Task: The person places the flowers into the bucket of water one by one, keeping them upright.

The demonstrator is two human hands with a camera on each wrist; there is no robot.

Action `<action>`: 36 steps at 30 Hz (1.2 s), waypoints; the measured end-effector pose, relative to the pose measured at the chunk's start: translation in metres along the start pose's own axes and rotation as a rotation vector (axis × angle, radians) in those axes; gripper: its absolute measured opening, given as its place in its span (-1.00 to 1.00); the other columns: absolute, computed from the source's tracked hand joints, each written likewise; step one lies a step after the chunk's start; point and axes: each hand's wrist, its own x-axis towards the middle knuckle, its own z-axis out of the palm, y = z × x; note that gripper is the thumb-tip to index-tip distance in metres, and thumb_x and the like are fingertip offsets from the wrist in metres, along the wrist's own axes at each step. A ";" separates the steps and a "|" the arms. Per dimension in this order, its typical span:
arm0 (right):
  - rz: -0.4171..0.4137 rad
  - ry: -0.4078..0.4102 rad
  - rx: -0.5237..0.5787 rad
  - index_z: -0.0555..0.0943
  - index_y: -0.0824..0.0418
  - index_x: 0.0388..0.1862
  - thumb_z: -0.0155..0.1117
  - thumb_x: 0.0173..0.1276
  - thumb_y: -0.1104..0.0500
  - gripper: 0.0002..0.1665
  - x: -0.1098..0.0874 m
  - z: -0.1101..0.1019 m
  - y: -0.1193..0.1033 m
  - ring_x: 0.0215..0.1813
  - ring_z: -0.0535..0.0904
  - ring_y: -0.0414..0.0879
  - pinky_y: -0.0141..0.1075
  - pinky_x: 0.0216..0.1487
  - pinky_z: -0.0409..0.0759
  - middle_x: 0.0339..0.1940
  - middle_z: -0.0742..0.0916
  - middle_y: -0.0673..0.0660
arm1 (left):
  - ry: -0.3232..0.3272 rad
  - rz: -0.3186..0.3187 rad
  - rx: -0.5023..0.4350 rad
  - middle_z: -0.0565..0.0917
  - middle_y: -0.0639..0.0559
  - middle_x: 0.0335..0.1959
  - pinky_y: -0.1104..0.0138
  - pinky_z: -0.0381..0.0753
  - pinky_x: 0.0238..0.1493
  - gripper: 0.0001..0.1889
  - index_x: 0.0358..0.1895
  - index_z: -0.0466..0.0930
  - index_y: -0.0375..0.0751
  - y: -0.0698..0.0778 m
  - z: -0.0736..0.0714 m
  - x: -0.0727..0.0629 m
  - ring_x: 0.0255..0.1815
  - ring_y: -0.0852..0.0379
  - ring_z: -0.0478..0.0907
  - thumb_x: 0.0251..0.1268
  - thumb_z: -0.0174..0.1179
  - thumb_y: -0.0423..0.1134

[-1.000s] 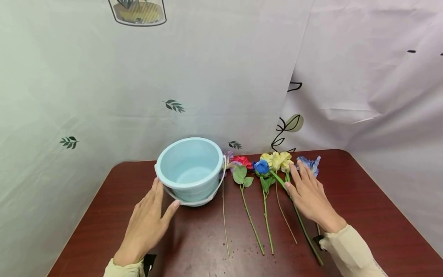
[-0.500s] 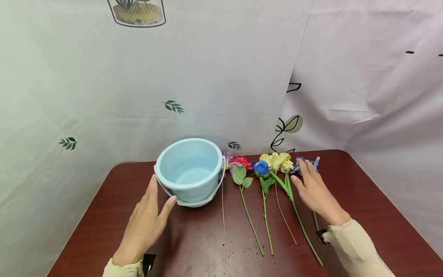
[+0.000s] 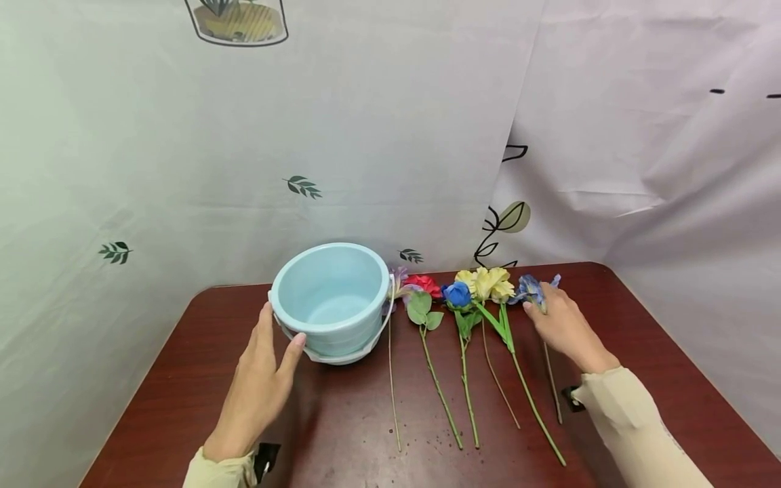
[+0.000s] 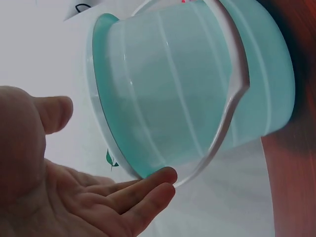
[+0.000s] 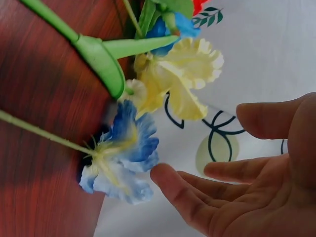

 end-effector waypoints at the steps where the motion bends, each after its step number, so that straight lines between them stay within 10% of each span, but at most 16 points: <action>1: 0.001 0.000 -0.005 0.03 0.63 0.41 -0.02 0.52 0.07 -0.22 0.001 0.000 0.002 0.33 0.13 0.54 0.38 0.26 0.20 0.33 0.21 0.67 | 0.005 -0.001 -0.015 0.12 -0.21 0.49 -0.24 0.30 0.24 -0.19 0.56 -0.26 -0.06 0.001 0.000 0.001 0.42 -0.25 0.17 0.46 -0.03 0.10; 14: 0.005 -0.020 -0.070 0.32 0.73 0.12 0.08 0.43 0.15 -0.39 0.010 -0.001 0.014 -0.13 0.56 0.38 0.07 -0.25 0.61 -0.03 0.52 0.67 | 0.137 -0.031 -0.118 0.52 -0.32 0.18 -0.03 0.58 0.07 -0.35 0.43 0.12 -0.33 0.008 0.004 0.010 0.09 -0.19 0.57 0.39 0.16 -0.21; 20: 0.071 -0.088 -0.054 0.40 0.64 -0.02 0.11 0.41 0.15 -0.51 0.016 -0.003 0.020 -0.45 0.45 0.03 -0.23 -0.49 0.45 -0.39 0.54 0.39 | 0.208 -0.054 -0.166 0.52 -0.30 0.17 0.18 0.62 0.00 -0.35 0.40 0.19 -0.38 0.011 0.006 0.014 0.02 -0.11 0.62 0.31 0.24 -0.29; 36: 0.197 -0.232 -0.005 0.39 0.23 -0.68 0.21 0.37 0.17 -0.59 0.025 0.012 0.035 -0.65 0.53 -0.10 -0.30 -0.57 0.49 -0.77 0.49 0.09 | 0.273 -0.140 -0.193 0.56 -0.30 0.10 0.32 0.64 -0.14 -0.31 0.37 0.24 -0.40 0.013 0.007 0.019 -0.07 -0.14 0.65 0.23 0.32 -0.28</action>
